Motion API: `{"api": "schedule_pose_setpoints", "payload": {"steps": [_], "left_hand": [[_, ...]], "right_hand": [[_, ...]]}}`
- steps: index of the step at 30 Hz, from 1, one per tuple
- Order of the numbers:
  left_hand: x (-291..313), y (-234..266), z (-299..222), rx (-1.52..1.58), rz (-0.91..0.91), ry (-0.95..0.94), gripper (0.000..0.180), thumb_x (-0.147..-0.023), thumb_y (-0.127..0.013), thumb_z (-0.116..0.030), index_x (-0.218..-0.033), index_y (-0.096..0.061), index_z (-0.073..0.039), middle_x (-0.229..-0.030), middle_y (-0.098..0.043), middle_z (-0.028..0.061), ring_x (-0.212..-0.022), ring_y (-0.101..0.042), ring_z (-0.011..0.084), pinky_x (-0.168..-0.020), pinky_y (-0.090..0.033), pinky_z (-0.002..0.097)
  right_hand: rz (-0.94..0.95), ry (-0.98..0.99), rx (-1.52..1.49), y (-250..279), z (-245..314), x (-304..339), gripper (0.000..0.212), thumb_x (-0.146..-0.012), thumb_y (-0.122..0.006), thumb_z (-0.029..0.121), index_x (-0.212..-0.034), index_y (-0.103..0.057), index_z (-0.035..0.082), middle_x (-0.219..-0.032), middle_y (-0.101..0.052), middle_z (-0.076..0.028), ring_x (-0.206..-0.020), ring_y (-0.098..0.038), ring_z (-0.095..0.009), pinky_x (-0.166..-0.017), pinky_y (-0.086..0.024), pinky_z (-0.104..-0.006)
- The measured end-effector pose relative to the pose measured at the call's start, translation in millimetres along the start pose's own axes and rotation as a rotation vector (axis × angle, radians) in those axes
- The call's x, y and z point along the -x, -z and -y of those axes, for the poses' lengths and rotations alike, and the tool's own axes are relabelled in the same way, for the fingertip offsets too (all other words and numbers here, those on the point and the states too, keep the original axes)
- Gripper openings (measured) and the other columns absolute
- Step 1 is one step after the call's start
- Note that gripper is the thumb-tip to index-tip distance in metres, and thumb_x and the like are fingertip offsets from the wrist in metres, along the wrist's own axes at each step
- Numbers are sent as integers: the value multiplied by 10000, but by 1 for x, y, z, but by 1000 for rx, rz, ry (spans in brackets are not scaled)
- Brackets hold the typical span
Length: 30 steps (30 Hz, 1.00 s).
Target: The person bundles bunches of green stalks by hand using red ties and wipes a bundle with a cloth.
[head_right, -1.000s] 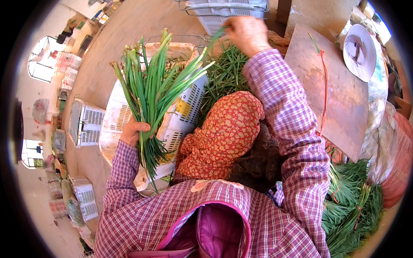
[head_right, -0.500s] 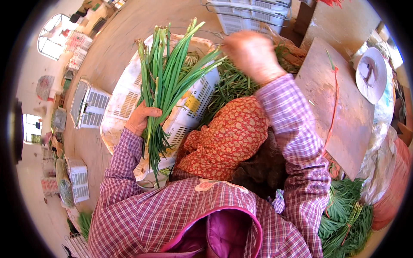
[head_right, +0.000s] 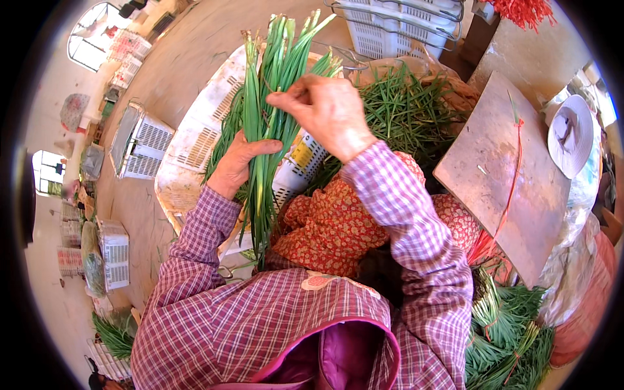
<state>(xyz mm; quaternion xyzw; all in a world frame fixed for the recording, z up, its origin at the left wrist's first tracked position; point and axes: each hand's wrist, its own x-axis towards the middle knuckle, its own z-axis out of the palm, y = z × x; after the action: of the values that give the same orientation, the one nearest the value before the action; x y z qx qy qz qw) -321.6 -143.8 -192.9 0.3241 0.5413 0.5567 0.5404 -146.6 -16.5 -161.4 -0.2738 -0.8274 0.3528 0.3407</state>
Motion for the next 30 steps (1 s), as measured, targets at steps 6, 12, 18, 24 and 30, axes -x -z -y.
{"api": "schedule_pose_setpoints", "payload": {"steps": [6, 12, 18, 24, 30], "left_hand": [[-2, -1, -1, -1, 29, 25, 457, -754, -787, -29, -1174, -606, -23, -1024, -676, 40, -861, -653, 119, -756, -553, 267], [6, 1, 1, 6, 46, 10, 516, -745, -788, -30, -1221, -592, -13, -1072, -681, 56, -884, -653, 135, -811, -544, 283], [3, 0, 3, -5, 54, 21, 539, -732, -790, -26, -1230, -585, -3, -1076, -684, 60, -916, -656, 143, -845, -539, 297], [2, -2, 3, -102, 50, 24, 530, -720, -805, -30, -1204, -592, 0, -1059, -687, 62, -907, -657, 137, -853, -532, 290], [2, -6, -4, -136, 44, 11, 507, -725, -801, -27, -1189, -599, 6, -1052, -688, 62, -898, -658, 135, -841, -533, 288]], "right_hand": [[-127, -55, -248, -18, -16, -2, 304, -882, -703, 302, -828, -707, 3, -646, -677, -72, -558, -650, -121, -543, -518, -295], [-315, -126, -285, 19, -27, -20, 293, -884, -702, 272, -853, -676, -18, -692, -682, -76, -590, -668, -132, -547, -536, -276], [-428, 137, 94, 39, -45, -34, 294, -870, -715, 284, -953, -676, 4, -761, -709, -86, -634, -682, -145, -597, -549, -293], [-223, 22, 19, 35, -7, -30, 405, -855, -730, 300, -1060, -648, -39, -751, -709, -138, -653, -703, -185, -622, -567, -301], [-200, -57, -205, 30, -21, -28, 295, -893, -684, 263, -840, -691, -27, -675, -681, -117, -551, -666, -163, -562, -535, -322]]}}
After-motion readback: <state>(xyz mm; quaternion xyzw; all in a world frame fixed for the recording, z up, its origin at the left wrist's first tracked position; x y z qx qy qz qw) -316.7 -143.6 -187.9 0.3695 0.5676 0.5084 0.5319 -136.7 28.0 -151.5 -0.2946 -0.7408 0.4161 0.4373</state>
